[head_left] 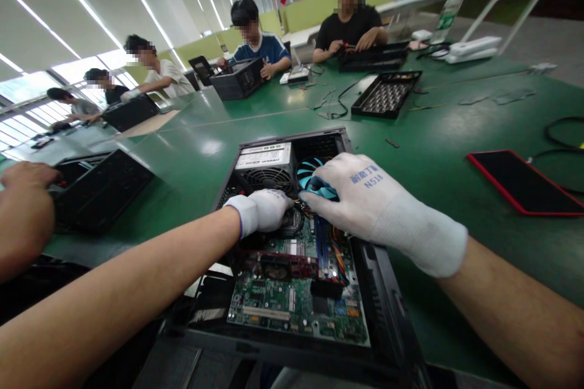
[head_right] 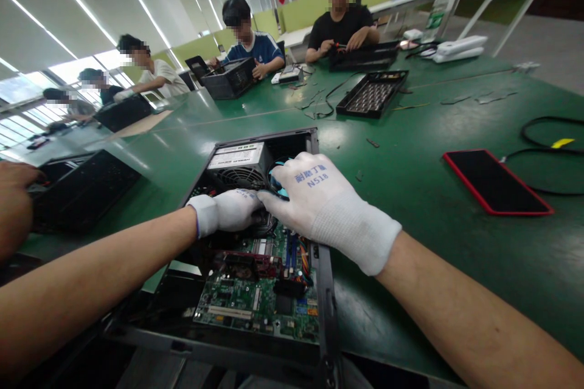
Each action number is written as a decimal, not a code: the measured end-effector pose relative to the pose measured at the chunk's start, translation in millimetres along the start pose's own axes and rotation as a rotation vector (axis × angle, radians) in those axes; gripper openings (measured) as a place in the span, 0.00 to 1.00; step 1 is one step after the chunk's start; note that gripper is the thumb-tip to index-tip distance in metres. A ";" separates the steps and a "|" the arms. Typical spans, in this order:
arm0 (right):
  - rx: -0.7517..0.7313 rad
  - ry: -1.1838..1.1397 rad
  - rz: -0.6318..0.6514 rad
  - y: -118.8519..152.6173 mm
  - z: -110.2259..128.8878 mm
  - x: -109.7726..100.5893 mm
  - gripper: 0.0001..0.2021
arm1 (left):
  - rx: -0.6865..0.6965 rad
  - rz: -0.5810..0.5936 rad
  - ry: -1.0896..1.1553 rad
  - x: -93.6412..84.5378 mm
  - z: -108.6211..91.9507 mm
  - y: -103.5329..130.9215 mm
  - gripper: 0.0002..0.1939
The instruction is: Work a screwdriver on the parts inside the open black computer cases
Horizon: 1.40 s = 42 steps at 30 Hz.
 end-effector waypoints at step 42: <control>0.006 -0.007 0.023 -0.3 1.3 -3.2 0.21 | -0.043 -0.008 0.007 -3.3 -5.6 -0.5 0.25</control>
Point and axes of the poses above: each hand's wrist, its own y-axis away from the middle knuckle, its own x-axis out of the palm, z = x × y, the point moved 2 cm from there along -y, towards the middle knuckle, and after that the axes turned 7 degrees about y, right-handed, at the moved point
